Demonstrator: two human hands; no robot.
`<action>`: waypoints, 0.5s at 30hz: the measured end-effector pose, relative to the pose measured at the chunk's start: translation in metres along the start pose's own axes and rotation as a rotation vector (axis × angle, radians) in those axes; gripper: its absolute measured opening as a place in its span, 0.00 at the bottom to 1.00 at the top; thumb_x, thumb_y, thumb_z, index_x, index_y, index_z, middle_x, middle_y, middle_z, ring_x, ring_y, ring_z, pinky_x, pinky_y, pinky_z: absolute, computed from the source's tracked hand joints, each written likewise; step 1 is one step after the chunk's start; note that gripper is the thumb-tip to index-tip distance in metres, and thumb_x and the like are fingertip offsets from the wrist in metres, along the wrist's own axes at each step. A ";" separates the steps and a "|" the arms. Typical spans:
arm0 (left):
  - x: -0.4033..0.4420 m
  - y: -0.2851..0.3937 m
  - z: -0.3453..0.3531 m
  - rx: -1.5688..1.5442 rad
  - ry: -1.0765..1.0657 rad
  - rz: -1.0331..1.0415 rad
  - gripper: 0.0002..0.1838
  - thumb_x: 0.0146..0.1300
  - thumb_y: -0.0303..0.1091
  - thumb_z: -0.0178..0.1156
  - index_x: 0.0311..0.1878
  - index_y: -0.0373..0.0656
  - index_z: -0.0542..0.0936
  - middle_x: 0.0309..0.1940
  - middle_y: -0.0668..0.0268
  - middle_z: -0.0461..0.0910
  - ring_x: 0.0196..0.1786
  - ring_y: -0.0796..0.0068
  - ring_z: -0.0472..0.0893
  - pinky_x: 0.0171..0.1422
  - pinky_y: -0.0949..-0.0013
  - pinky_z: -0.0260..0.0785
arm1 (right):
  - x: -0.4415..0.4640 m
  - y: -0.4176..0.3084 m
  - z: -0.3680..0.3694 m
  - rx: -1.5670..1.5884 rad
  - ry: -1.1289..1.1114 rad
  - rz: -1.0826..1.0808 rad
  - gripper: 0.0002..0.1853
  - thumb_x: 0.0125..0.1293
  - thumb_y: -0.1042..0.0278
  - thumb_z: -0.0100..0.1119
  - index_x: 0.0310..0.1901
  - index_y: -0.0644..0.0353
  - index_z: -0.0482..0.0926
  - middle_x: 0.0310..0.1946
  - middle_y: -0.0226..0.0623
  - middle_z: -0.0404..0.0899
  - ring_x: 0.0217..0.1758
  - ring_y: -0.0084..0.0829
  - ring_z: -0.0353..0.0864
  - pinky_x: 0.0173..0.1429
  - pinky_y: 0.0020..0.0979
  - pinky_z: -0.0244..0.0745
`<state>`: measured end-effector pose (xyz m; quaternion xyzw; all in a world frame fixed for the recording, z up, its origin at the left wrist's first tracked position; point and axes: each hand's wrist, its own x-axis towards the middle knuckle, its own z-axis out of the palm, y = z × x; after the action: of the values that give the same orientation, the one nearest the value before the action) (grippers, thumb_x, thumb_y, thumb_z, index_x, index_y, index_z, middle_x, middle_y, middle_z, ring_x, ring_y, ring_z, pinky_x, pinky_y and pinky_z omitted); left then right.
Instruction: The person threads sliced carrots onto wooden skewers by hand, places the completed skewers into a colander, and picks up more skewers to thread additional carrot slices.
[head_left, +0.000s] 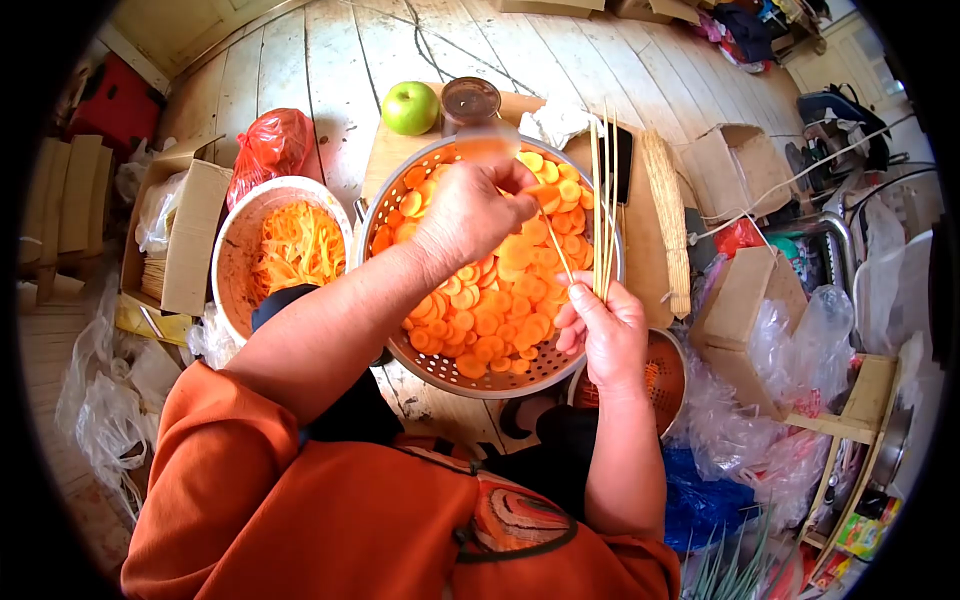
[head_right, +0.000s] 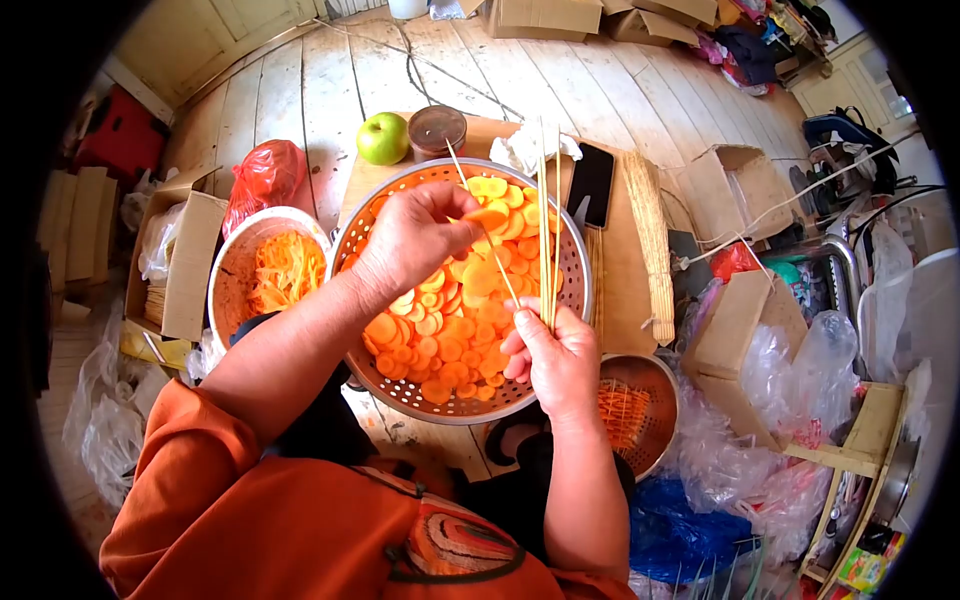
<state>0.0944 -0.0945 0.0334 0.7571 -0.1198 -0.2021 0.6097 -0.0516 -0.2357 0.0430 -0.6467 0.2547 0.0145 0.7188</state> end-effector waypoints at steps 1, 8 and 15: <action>0.003 -0.002 -0.002 -0.019 -0.011 -0.003 0.07 0.53 0.27 0.63 0.35 0.37 0.78 0.25 0.67 0.80 0.25 0.81 0.79 0.32 0.75 0.73 | -0.001 -0.001 -0.001 0.001 -0.018 -0.003 0.11 0.67 0.67 0.54 0.45 0.64 0.78 0.20 0.33 0.77 0.15 0.18 0.73 0.18 0.17 0.64; -0.024 0.007 0.015 -0.094 -0.414 -0.064 0.09 0.53 0.24 0.66 0.38 0.38 0.78 0.29 0.72 0.78 0.29 0.84 0.76 0.34 0.78 0.71 | 0.003 0.005 0.001 -0.008 0.043 -0.060 0.11 0.67 0.67 0.53 0.46 0.64 0.76 0.19 0.33 0.75 0.14 0.19 0.72 0.18 0.18 0.65; 0.002 -0.013 0.005 0.239 -0.319 0.002 0.13 0.51 0.24 0.55 0.42 0.37 0.78 0.35 0.62 0.81 0.36 0.71 0.81 0.40 0.71 0.73 | 0.003 0.001 -0.007 0.036 0.089 -0.146 0.09 0.68 0.70 0.51 0.45 0.64 0.77 0.17 0.32 0.73 0.12 0.19 0.69 0.17 0.19 0.63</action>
<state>0.0927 -0.0965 0.0196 0.7823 -0.2386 -0.3033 0.4889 -0.0517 -0.2429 0.0402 -0.6507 0.2388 -0.0710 0.7173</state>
